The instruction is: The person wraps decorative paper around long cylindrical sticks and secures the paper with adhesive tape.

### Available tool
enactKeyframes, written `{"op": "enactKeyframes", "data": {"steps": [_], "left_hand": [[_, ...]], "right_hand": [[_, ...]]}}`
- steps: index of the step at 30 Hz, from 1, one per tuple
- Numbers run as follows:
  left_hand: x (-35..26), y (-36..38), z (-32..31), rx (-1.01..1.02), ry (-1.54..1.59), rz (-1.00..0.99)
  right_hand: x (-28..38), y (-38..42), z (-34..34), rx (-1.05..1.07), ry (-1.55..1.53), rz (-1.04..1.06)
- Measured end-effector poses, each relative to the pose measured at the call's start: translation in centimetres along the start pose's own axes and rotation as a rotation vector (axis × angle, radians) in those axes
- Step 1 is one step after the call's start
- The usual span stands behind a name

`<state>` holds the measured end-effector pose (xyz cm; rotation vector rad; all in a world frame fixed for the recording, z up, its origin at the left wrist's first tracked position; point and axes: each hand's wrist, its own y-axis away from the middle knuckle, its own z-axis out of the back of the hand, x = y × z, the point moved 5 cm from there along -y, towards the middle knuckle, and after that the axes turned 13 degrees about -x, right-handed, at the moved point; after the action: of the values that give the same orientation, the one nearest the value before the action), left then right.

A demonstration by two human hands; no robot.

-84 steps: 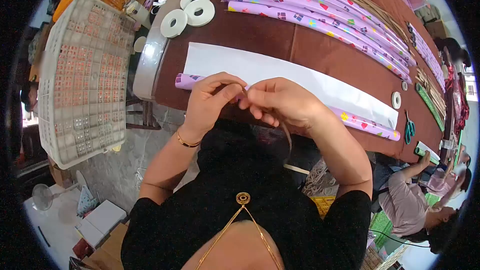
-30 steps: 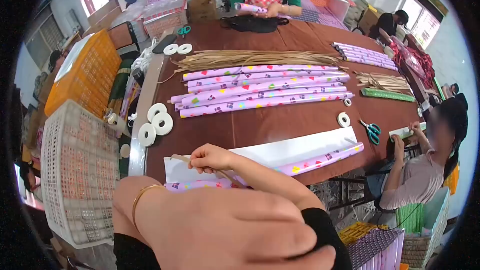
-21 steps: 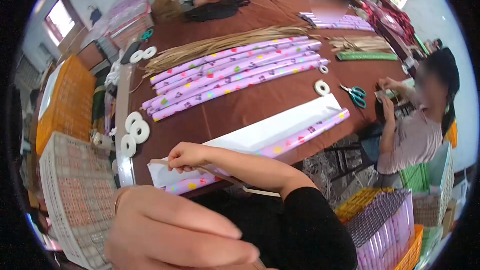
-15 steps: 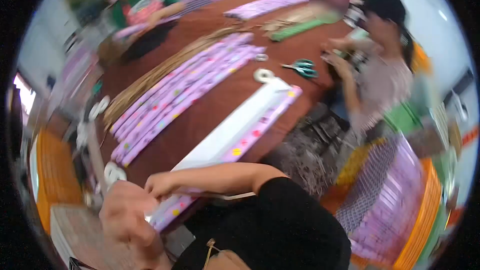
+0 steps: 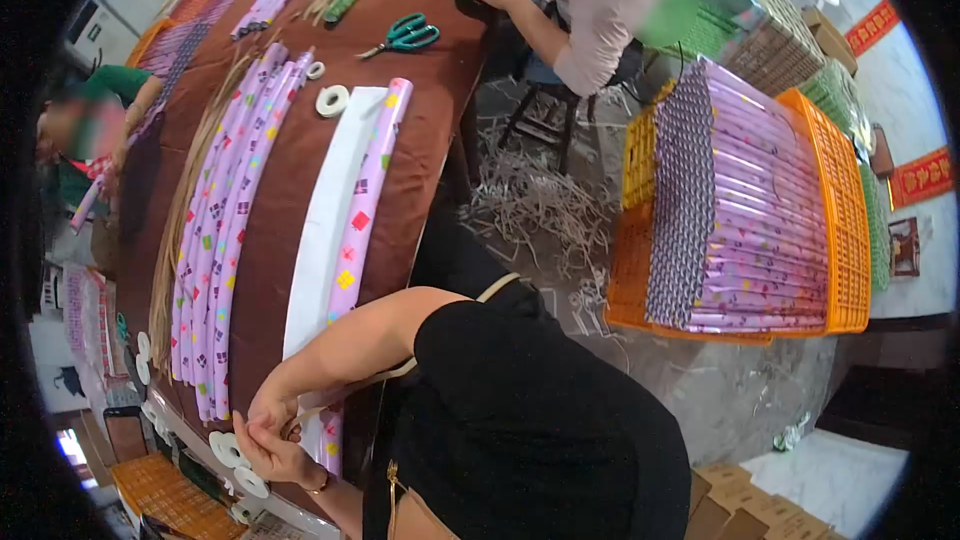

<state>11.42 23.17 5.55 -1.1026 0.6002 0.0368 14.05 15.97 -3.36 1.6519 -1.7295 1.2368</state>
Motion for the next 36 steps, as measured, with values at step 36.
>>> {"op": "enactKeyframes", "data": {"steps": [36], "left_hand": [[-0.6,9.8,3.6,0.06,-0.335,0.034]], "right_hand": [[1.1,1.3,-1.5,-0.228,0.35,-0.352]]}}
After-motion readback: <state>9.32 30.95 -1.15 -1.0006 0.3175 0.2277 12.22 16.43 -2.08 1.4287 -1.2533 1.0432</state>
